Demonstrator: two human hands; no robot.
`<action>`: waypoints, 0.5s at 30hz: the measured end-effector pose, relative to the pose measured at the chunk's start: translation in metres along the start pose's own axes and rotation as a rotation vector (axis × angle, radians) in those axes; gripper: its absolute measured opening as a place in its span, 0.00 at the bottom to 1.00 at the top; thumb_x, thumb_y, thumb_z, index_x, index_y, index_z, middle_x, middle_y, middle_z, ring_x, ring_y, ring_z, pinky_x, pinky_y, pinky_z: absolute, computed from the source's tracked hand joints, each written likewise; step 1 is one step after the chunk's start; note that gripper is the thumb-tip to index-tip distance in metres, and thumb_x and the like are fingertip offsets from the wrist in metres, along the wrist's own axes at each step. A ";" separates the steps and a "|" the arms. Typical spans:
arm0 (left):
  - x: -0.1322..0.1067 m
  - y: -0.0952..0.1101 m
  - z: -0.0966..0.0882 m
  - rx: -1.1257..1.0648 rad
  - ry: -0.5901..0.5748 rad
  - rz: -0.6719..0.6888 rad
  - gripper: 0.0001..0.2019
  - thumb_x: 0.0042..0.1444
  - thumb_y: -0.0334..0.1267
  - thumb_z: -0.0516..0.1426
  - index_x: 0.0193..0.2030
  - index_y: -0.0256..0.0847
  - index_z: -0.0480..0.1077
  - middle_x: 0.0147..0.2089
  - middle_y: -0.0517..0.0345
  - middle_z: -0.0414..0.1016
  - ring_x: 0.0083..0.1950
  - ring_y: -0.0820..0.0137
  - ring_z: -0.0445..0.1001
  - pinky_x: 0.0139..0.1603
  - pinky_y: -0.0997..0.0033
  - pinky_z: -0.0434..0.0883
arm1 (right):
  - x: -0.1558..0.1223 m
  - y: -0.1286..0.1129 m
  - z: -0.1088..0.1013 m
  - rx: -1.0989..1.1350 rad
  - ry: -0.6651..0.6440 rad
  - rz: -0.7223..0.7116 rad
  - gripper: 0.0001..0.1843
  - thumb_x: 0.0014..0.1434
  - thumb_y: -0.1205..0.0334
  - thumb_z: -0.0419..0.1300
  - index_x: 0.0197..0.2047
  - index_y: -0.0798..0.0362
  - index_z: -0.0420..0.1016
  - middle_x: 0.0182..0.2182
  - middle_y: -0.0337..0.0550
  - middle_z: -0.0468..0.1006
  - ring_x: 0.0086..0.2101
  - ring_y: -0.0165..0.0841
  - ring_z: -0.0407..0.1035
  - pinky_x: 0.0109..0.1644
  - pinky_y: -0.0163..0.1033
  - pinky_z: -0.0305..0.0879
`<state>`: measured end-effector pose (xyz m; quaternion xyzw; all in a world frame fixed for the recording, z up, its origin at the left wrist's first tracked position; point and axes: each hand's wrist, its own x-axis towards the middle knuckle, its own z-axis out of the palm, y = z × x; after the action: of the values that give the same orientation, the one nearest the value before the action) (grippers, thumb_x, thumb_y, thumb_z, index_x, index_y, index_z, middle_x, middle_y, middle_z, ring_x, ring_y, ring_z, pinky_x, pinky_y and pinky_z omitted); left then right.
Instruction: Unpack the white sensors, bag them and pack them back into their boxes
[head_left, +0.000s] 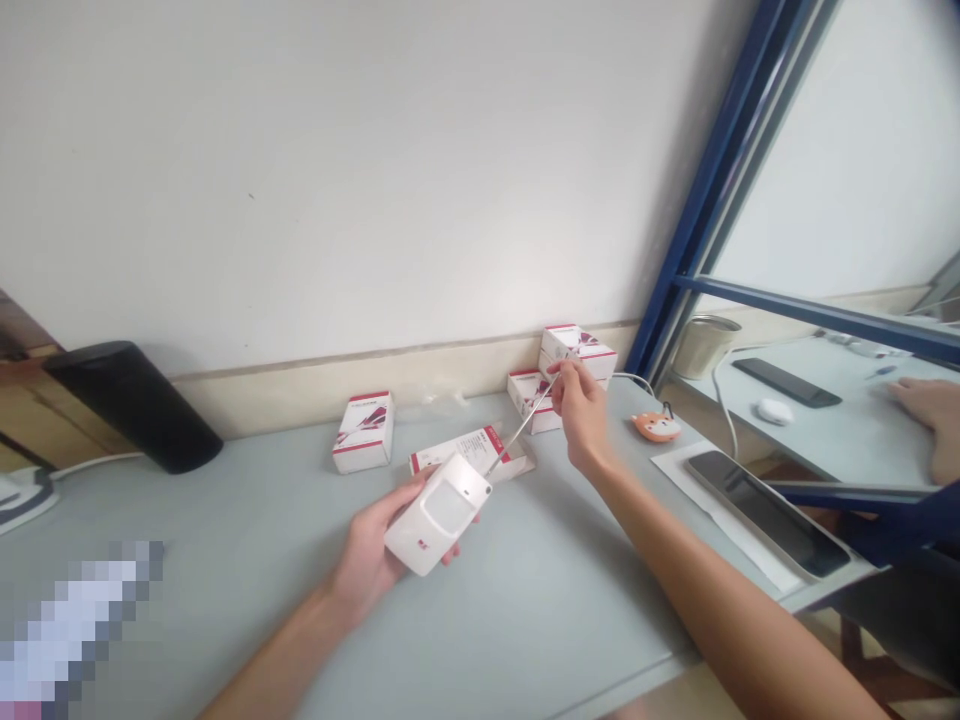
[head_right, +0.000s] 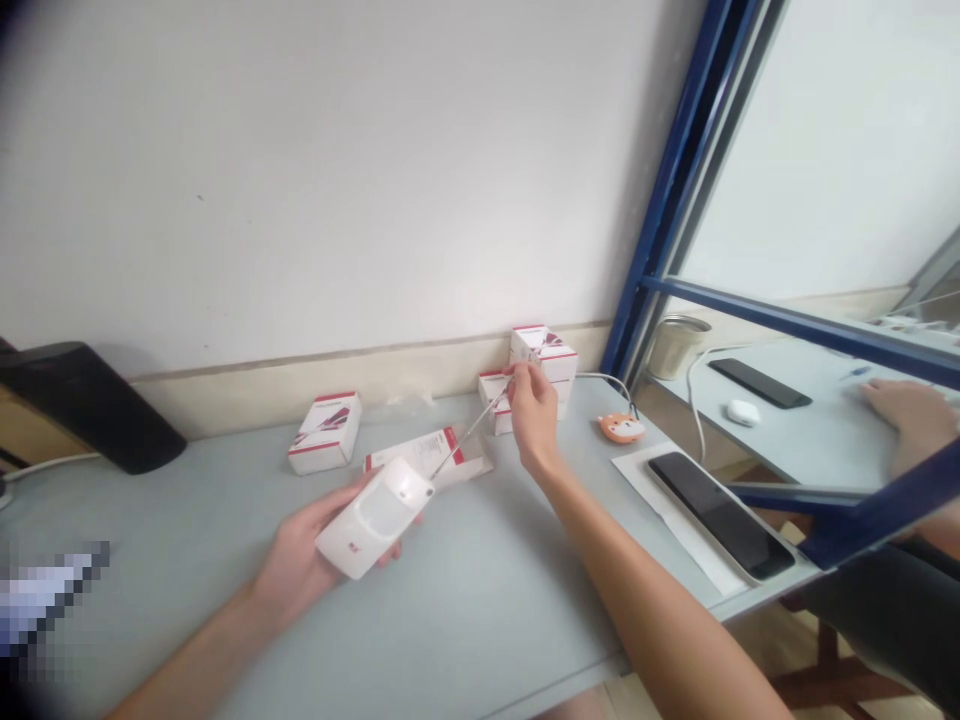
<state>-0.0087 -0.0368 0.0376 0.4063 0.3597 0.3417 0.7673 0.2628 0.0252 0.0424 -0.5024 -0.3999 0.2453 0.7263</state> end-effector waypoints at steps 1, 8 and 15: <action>0.000 -0.001 -0.001 0.016 0.010 0.005 0.25 0.66 0.46 0.55 0.65 0.33 0.70 0.45 0.36 0.84 0.33 0.59 0.79 0.37 0.62 0.74 | 0.000 0.001 0.000 -0.003 -0.006 0.003 0.15 0.66 0.48 0.57 0.35 0.48 0.76 0.21 0.32 0.59 0.23 0.30 0.52 0.28 0.37 0.52; -0.003 -0.011 0.002 0.146 -0.011 0.125 0.27 0.65 0.50 0.57 0.67 0.41 0.68 0.44 0.45 0.82 0.35 0.58 0.80 0.35 0.63 0.75 | 0.006 0.005 -0.003 0.007 -0.049 0.009 0.15 0.66 0.49 0.57 0.38 0.48 0.81 0.22 0.33 0.59 0.24 0.30 0.52 0.28 0.37 0.50; -0.002 -0.020 0.007 0.148 -0.010 0.120 0.24 0.66 0.51 0.55 0.64 0.41 0.69 0.42 0.47 0.81 0.35 0.60 0.79 0.35 0.65 0.74 | 0.005 0.009 -0.004 -0.055 -0.033 -0.021 0.18 0.66 0.46 0.58 0.32 0.49 0.78 0.23 0.36 0.64 0.25 0.32 0.56 0.29 0.38 0.54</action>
<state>0.0011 -0.0497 0.0236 0.4843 0.3551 0.3576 0.7152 0.2693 0.0305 0.0353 -0.5136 -0.4237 0.2347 0.7082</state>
